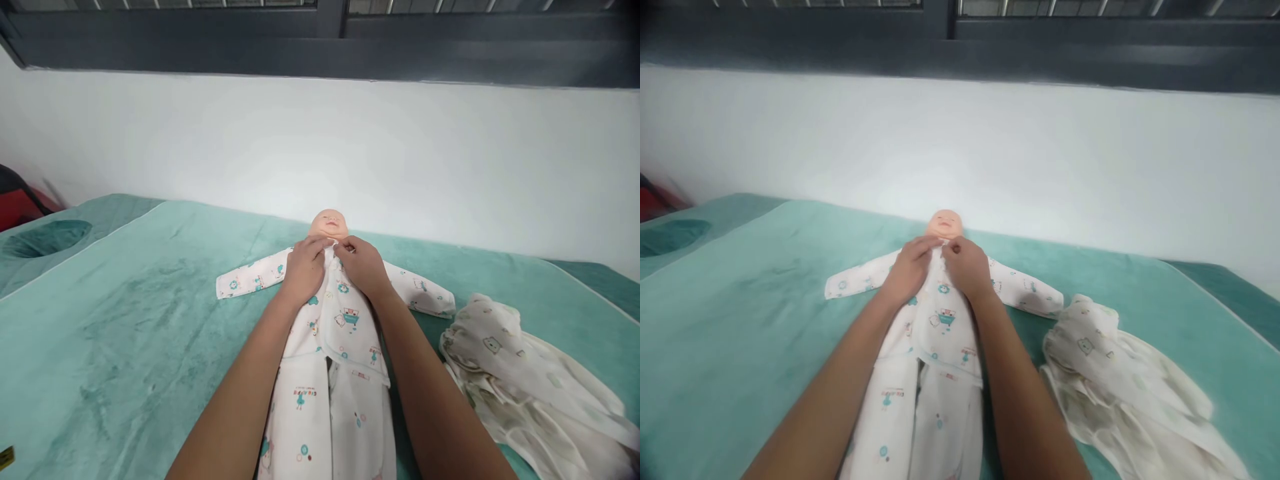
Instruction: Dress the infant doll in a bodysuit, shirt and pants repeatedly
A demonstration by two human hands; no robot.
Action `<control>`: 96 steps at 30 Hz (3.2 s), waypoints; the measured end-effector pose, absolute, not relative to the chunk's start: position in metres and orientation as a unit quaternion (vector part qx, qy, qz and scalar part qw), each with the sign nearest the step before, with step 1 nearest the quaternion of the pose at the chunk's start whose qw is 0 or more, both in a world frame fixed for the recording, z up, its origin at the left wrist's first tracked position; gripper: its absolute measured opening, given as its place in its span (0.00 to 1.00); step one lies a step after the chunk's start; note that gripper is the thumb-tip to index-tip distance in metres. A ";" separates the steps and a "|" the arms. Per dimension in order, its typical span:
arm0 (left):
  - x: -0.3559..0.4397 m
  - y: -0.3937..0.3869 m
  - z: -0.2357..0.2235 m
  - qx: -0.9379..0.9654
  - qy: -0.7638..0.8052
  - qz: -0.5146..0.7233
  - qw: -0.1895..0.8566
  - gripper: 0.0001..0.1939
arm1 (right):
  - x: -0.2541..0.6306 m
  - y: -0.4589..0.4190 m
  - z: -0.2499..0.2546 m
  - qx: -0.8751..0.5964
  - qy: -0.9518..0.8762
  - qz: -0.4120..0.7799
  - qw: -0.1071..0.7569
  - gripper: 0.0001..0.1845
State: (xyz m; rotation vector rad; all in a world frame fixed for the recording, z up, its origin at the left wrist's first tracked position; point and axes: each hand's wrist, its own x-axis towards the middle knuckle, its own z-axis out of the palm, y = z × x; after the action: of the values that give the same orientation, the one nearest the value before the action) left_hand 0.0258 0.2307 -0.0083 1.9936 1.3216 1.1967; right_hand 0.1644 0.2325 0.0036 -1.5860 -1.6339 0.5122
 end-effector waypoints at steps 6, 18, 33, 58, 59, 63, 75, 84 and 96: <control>0.025 0.226 -0.008 0.719 0.487 0.433 0.239 0.22 | 0.166 0.233 -0.002 -0.626 -0.578 0.231 0.470 0.10; 0.018 0.194 -0.009 0.733 0.467 0.436 0.231 0.13 | 0.163 0.194 -0.008 -0.657 -0.465 0.201 0.558 0.09; 0.012 0.191 -0.008 0.698 0.450 0.468 0.303 0.08 | 0.155 0.168 0.012 -0.660 -0.612 0.194 0.391 0.23; 0.011 0.190 -0.005 0.709 0.454 0.451 0.296 0.14 | 0.187 0.180 0.001 -0.500 -0.656 0.388 0.412 0.10; 0.011 0.190 -0.005 0.711 0.454 0.450 0.294 0.14 | 0.188 0.181 0.000 -0.493 -0.644 0.402 0.425 0.10; 0.011 0.189 -0.003 0.719 0.452 0.443 0.288 0.14 | 0.184 0.184 -0.004 -0.497 -0.610 0.409 0.462 0.09; 0.014 0.188 -0.001 0.744 0.447 0.421 0.262 0.16 | 0.184 0.183 -0.002 -0.503 -0.675 0.343 0.416 0.10; 0.015 0.190 -0.002 0.732 0.457 0.426 0.272 0.13 | 0.167 0.181 -0.001 -0.584 -0.638 0.268 0.424 0.09; 0.006 0.181 0.009 0.715 0.399 0.437 0.372 0.10 | 0.183 0.179 0.004 -0.555 -0.535 0.425 0.474 0.10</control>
State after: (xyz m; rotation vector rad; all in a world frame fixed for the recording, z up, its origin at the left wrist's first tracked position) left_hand 0.0060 0.1805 0.0093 1.8323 1.0240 1.1214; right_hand 0.1830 0.1791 0.0041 -1.3578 -1.3077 1.0404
